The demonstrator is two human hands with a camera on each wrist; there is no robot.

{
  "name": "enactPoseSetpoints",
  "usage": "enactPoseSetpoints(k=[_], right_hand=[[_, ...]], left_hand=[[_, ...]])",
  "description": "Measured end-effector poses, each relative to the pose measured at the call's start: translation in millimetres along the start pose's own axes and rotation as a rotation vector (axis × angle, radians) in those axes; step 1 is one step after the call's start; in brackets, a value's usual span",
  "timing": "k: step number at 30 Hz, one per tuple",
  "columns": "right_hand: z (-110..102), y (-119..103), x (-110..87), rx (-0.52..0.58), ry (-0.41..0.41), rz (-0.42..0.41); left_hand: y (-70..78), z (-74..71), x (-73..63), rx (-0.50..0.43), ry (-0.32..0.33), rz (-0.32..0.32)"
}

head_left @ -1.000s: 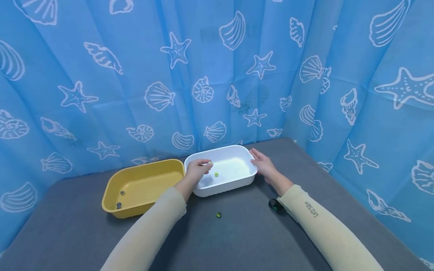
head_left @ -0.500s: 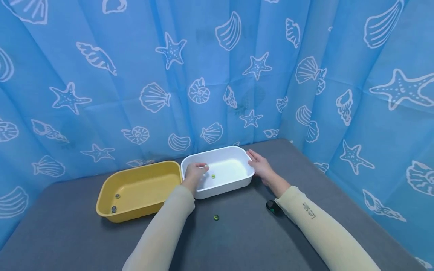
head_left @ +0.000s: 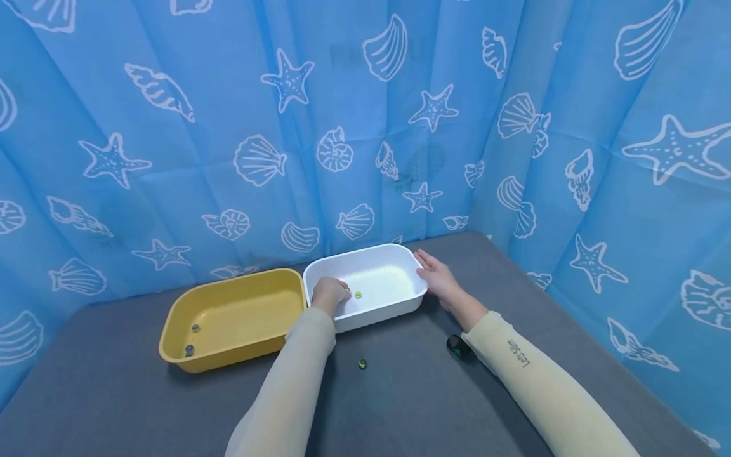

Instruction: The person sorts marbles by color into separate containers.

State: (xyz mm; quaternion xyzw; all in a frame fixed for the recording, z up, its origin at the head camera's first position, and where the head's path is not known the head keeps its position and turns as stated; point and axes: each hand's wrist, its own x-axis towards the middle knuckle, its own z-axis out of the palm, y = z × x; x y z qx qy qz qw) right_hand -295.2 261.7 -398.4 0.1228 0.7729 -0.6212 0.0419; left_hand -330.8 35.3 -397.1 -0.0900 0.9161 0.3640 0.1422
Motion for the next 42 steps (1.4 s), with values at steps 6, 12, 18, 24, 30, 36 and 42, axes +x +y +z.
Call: enactPoseSetpoints(k=[6, 12, 18, 24, 30, 36, 42], right_hand=[[1, -1, -0.2, 0.0, 0.004, -0.004], [2, 1, -1.5, 0.013, 0.005, -0.011], [3, 2, -1.0, 0.019, -0.003, -0.028], [4, 1, -1.6, 0.015, -0.011, -0.039], [5, -2, -1.8, 0.016, -0.029, -0.044], [3, -2, -1.9, 0.022, -0.032, -0.046], [1, 0, -1.3, 0.032, -0.025, -0.034]], left_hand=[[0.0, -2.9, -6.7, -0.041, 0.008, 0.009], [-4.4, -1.4, -2.0, -0.166, 0.012, -0.023], [-8.6, -4.4, 1.5, -0.424, 0.02, 0.066], [-14.1, -28.8, -17.4, -0.479, 0.067, 0.275], [-37.9, -46.2, -52.2, -0.43, -0.033, 0.413], [-62.3, -46.8, -85.1, -0.394, -0.171, 0.554], [-80.8, -39.5, -103.1, -0.361, -0.347, 0.607]])
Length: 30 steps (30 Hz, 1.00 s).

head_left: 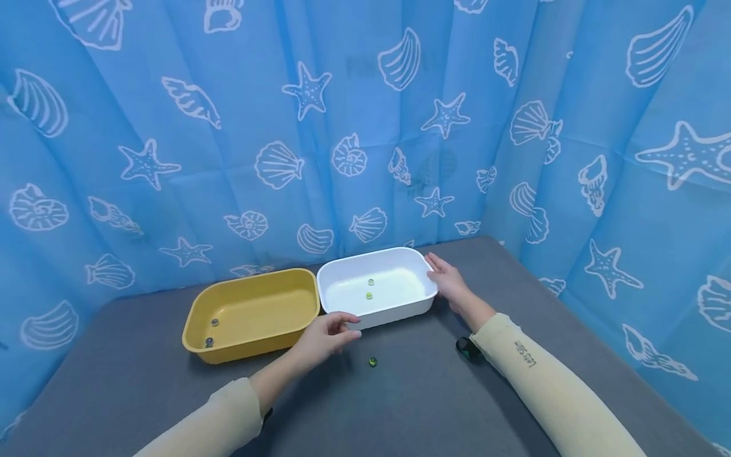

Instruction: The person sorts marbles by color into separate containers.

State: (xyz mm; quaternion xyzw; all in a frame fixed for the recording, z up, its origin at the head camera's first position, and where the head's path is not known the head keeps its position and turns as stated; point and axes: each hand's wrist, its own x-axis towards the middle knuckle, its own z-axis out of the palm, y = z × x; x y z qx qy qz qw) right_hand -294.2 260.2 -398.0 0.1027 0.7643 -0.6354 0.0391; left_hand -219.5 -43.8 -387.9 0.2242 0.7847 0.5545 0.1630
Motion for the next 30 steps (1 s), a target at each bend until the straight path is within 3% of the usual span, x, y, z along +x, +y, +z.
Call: enactPoseSetpoints(k=[5, 14, 20, 25, 30], right_hand=[[0, 1, 1.2, -0.012, -0.003, 0.002], [-1, 0, 0.6, -0.027, -0.009, 0.005], [0, -2, -1.0, -0.039, -0.004, 0.01], [1, -2, -1.2, -0.049, 0.001, 0.018], [1, -3, -0.6, -0.038, -0.005, 0.017]], left_hand=[[-13.7, 3.0, -8.1, 0.033, -0.064, -0.004], [-22.3, 8.6, -7.7, 0.07, -0.159, -0.097], [-20.1, 16.5, -1.0, 0.092, -0.142, -0.171], [-12.6, 26.5, 1.1, 0.116, -0.084, -0.257], [-9.6, 32.5, 1.8, 0.228, -0.036, -0.286]])
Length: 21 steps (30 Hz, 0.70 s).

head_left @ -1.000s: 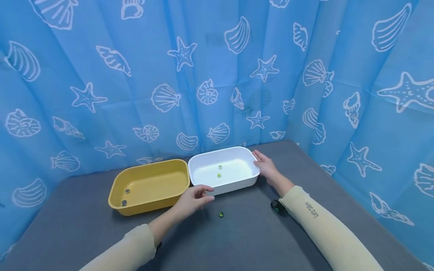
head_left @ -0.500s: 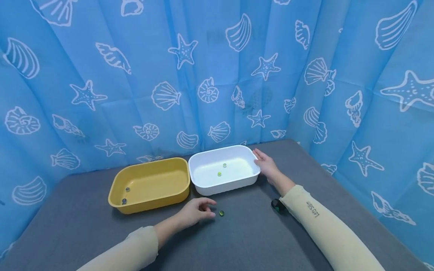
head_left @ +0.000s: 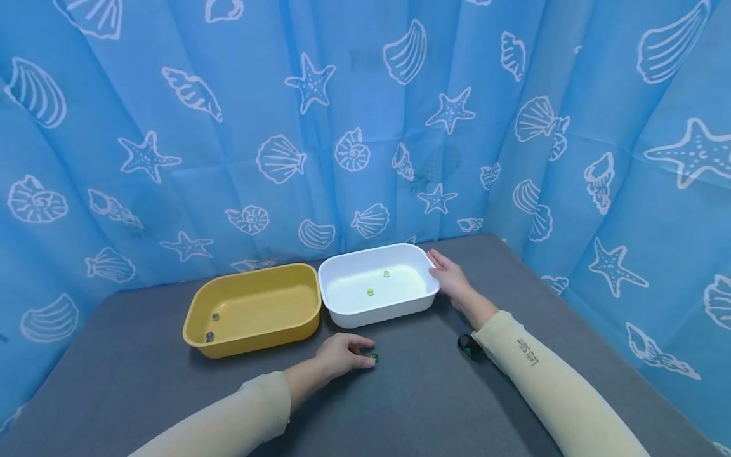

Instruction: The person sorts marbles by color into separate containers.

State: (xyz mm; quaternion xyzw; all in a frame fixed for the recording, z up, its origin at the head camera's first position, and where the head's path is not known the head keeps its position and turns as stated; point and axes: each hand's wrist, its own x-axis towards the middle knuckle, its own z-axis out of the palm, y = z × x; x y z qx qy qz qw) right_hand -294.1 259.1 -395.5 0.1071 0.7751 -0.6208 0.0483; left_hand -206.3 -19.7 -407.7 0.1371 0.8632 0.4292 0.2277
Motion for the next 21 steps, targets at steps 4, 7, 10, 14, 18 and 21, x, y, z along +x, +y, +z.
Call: enactPoseSetpoints(k=[4, 7, 10, 14, 18, 21], right_hand=[[-1.1, 0.5, 1.0, 0.003, 0.0, 0.001], [-1.1, 0.1, 1.3, 0.003, 0.004, 0.009], [-1.1, -0.3, 0.8, 0.006, 0.01, 0.015], [-1.6, 0.2, 0.3, 0.002, 0.011, 0.015], [-2.1, 0.4, 0.5, 0.011, 0.006, 0.009], [-1.9, 0.5, 1.1, 0.02, 0.005, 0.01]], left_hand=[[1.5, 2.9, 0.4, 0.073, 0.031, -0.012], [2.9, 4.6, 1.2, 0.079, 0.042, -0.027], [5.7, 5.7, 1.3, 0.095, 0.052, -0.035], [7.9, 7.4, 1.3, 0.123, 0.066, -0.03], [8.2, 8.6, 0.7, 0.127, 0.078, -0.025], [7.4, 9.5, 0.8, 0.128, 0.085, -0.023]])
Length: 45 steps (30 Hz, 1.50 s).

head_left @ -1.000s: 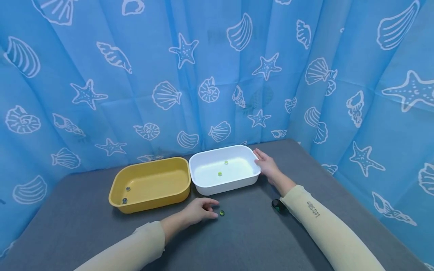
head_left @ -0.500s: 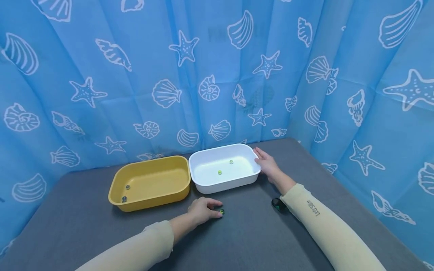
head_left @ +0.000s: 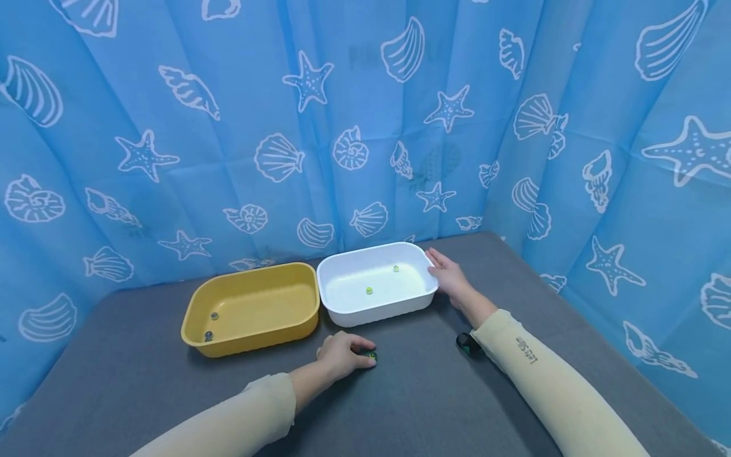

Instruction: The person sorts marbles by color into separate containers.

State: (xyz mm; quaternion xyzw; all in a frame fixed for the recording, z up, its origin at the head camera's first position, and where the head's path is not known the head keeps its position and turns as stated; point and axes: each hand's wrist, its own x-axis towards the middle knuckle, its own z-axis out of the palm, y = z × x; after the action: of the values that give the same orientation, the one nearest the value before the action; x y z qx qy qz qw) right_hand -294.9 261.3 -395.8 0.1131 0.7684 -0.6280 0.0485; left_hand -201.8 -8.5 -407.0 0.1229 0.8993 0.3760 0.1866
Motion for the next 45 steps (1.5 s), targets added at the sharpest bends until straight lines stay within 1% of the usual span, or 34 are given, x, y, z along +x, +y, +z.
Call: enactPoseSetpoints(k=[5, 17, 23, 30, 34, 40, 42, 45], right_hand=[[1, 0, 0.5, 0.003, 0.006, 0.006], [2, -1, -0.9, -0.002, 0.005, 0.004], [4, -3, -1.9, -0.017, 0.008, -0.001], [2, -2, -3.5, -0.034, 0.01, -0.011], [4, -1, -1.9, -0.024, -0.004, -0.009], [-1, 0, -5.8, -0.026, -0.014, -0.001], [0, -1, -6.8, -0.037, -0.018, -0.003], [5, -5, -5.9, -0.045, -0.03, -0.002]], left_hand=[[-0.7, 2.0, 0.2, 0.006, 0.007, -0.002], [3.9, 3.0, -2.9, 0.017, 0.04, -0.009], [-0.6, 0.2, -4.1, -0.009, 0.024, 0.011], [-3.0, -3.6, -6.6, -0.083, 0.011, 0.023], [-5.2, -6.0, -8.4, -0.128, 0.023, 0.012], [-4.4, -4.5, -6.7, -0.218, 0.013, -0.001], [-4.3, -6.4, -6.6, -0.251, 0.014, -0.001], [-5.8, -13.9, -7.2, -0.302, 0.032, -0.005]])
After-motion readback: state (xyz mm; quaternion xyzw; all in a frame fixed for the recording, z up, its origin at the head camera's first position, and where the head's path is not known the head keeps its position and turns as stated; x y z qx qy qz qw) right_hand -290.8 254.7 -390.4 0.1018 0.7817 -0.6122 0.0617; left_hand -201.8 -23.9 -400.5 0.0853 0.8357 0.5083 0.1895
